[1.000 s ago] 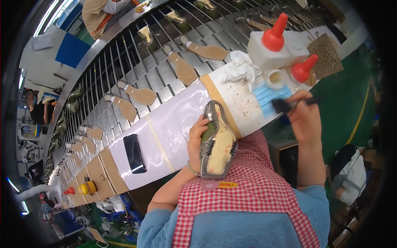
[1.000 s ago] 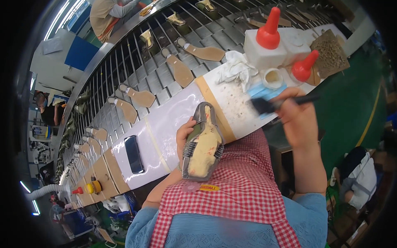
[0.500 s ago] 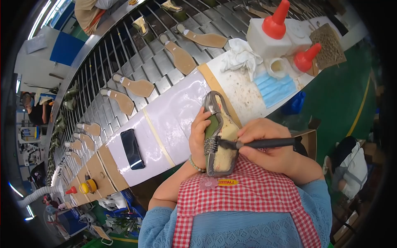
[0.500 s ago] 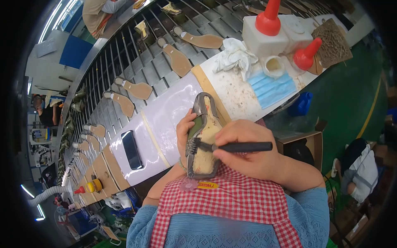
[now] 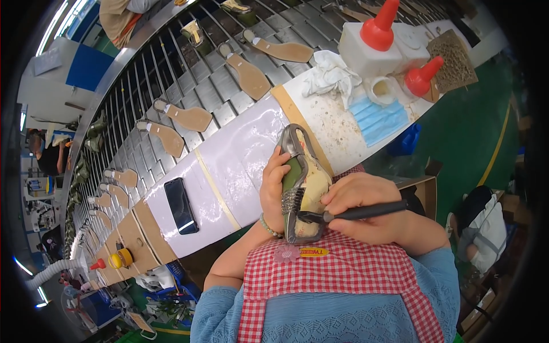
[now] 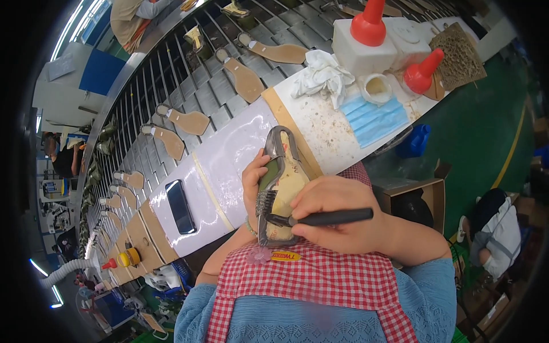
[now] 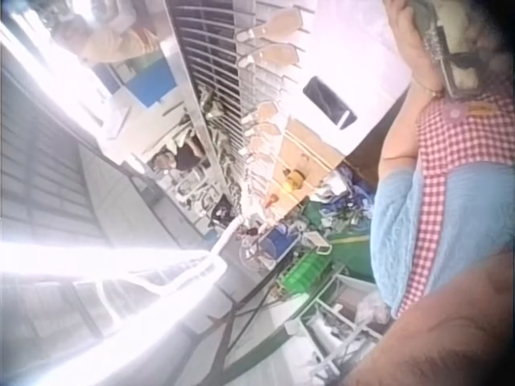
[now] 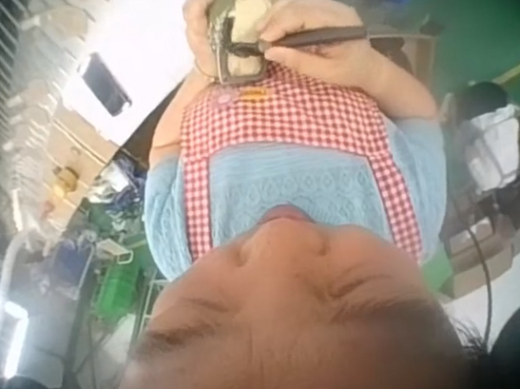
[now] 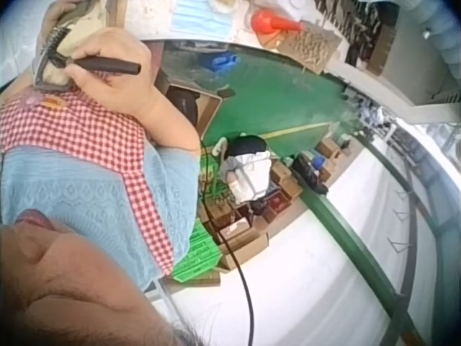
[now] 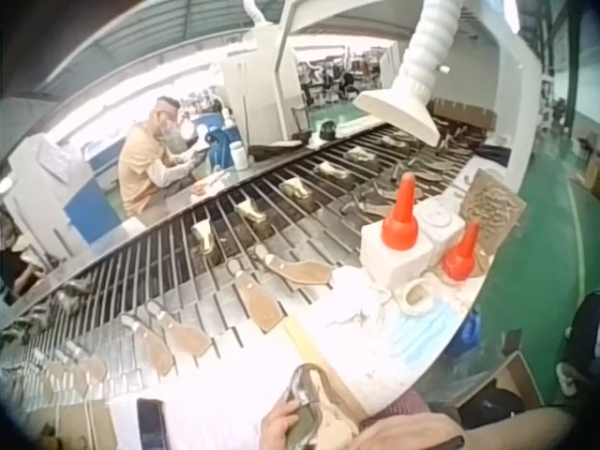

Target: Applying adhesive with a brush to the outer soles and lasted shoe bottoms on an assembly line.

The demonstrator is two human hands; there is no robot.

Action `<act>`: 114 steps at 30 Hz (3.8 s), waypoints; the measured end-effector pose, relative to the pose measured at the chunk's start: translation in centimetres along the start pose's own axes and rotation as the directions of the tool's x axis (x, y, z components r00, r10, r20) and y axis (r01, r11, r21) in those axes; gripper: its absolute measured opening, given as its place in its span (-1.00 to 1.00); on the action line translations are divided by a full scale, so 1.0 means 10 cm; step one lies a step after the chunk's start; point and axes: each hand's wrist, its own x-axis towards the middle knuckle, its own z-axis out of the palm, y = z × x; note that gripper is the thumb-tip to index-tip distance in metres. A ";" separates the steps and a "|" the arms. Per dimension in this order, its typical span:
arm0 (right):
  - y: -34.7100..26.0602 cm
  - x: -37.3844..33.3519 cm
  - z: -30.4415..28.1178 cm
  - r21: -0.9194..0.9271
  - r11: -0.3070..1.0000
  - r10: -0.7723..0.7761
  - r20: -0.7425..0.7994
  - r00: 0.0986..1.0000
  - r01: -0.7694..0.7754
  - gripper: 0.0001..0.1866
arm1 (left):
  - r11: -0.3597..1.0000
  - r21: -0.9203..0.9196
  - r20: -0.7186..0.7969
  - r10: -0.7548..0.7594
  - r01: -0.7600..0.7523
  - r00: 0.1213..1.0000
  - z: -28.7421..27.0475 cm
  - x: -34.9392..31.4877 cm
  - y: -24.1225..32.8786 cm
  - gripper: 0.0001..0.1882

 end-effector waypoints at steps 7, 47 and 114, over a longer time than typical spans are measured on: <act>-0.06 -0.02 0.02 -0.049 0.998 0.032 -0.015 0.999 -0.032 -0.83 | 1.000 -0.010 0.020 0.009 -0.009 1.000 -0.07 0.06 0.02 -0.42; -0.07 0.22 0.14 -0.139 0.980 -0.149 -0.046 0.988 0.142 -0.80 | 0.359 -0.413 0.868 -0.123 0.837 0.481 -0.69 0.36 0.03 0.15; 0.07 -0.10 0.49 0.307 0.906 0.285 0.066 0.956 -0.291 -0.80 | -0.022 -0.560 0.739 -0.465 0.828 0.487 -0.71 0.16 0.29 -0.21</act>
